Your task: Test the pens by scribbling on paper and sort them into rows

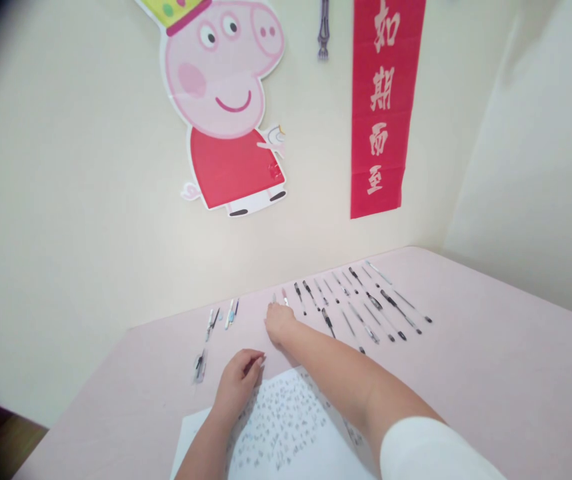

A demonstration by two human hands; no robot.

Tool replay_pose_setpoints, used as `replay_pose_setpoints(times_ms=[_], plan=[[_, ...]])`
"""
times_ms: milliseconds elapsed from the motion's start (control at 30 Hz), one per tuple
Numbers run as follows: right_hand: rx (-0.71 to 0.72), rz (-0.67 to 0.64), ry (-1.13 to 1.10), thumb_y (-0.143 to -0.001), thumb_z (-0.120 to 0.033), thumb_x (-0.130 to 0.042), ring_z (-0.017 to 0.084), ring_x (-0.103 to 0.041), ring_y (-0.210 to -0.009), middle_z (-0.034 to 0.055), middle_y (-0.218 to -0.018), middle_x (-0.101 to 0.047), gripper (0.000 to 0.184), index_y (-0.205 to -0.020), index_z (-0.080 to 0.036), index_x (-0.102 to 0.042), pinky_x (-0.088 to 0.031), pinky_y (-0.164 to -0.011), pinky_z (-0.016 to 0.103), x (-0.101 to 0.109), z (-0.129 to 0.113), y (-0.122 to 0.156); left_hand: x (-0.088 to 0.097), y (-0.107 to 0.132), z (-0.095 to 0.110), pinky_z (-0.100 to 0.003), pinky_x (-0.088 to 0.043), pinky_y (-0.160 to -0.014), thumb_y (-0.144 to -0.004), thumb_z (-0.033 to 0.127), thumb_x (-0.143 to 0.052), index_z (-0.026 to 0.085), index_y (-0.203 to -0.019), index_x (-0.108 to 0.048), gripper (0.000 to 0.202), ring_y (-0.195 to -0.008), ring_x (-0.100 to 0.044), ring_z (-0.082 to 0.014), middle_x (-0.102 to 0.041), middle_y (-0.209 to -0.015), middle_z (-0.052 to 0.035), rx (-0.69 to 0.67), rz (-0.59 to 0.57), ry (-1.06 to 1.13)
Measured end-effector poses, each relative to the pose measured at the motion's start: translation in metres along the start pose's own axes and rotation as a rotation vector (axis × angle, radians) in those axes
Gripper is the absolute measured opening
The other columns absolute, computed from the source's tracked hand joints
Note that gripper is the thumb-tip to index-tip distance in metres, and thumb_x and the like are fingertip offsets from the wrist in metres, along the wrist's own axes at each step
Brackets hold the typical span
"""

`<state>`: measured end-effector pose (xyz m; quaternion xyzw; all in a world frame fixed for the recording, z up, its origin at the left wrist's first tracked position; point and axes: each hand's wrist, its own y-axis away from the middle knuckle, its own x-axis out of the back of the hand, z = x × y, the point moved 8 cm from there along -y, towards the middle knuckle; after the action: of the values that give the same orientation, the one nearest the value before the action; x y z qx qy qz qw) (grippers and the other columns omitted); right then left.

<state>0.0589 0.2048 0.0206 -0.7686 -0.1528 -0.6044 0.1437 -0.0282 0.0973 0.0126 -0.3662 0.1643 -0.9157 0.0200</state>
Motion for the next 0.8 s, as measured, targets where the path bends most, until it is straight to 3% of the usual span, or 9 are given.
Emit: replay_pose_setpoints(times_ms=[333,567,700,800], plan=[[0.070,-0.053,0.084,-0.089,-0.022,-0.039,0.032,-0.052,-0.115,0.0251,-0.130,-0.051,0.043,-0.127,-0.007,-0.053,-0.044,-0.089,0.042,-0.003,0.006,-0.007,-0.002,0.000,-0.002,-0.034,-0.045,-0.077,-0.082,0.026,-0.048,0.017,-0.086,-0.067,0.021,-0.083,-0.061,-0.0201,-0.067,-0.087,-0.0071,0.024,-0.011,0.003],[0.048,-0.034,0.100,-0.090,-0.026,-0.039,0.031,-0.055,-0.111,0.0255,-0.124,-0.055,0.050,-0.136,-0.005,-0.042,-0.043,-0.088,0.041,0.009,0.008,-0.002,-0.002,0.000,-0.003,-0.034,-0.045,-0.078,-0.083,0.026,-0.047,0.018,-0.087,-0.066,0.021,-0.084,-0.061,-0.0202,-0.067,-0.087,-0.0072,0.031,-0.019,0.000],[0.033,0.020,0.086,-0.091,-0.041,-0.040,0.031,-0.058,-0.104,0.0240,-0.116,-0.059,0.060,-0.138,-0.005,-0.036,-0.045,-0.084,0.041,0.016,-0.003,0.013,-0.003,-0.001,-0.002,-0.033,-0.044,-0.078,-0.083,0.025,-0.046,0.017,-0.087,-0.066,0.022,-0.084,-0.060,-0.0200,-0.066,-0.087,-0.0072,0.022,-0.034,-0.005],[0.065,0.119,0.052,-0.092,-0.038,-0.039,0.028,-0.061,-0.095,0.0198,-0.108,-0.061,0.050,-0.132,-0.009,-0.043,-0.047,-0.076,0.037,0.024,-0.019,0.036,-0.003,0.000,0.000,-0.033,-0.044,-0.078,-0.082,0.024,-0.046,0.018,-0.086,-0.066,0.021,-0.084,-0.060,-0.0197,-0.066,-0.087,-0.0067,0.016,-0.035,0.000]])
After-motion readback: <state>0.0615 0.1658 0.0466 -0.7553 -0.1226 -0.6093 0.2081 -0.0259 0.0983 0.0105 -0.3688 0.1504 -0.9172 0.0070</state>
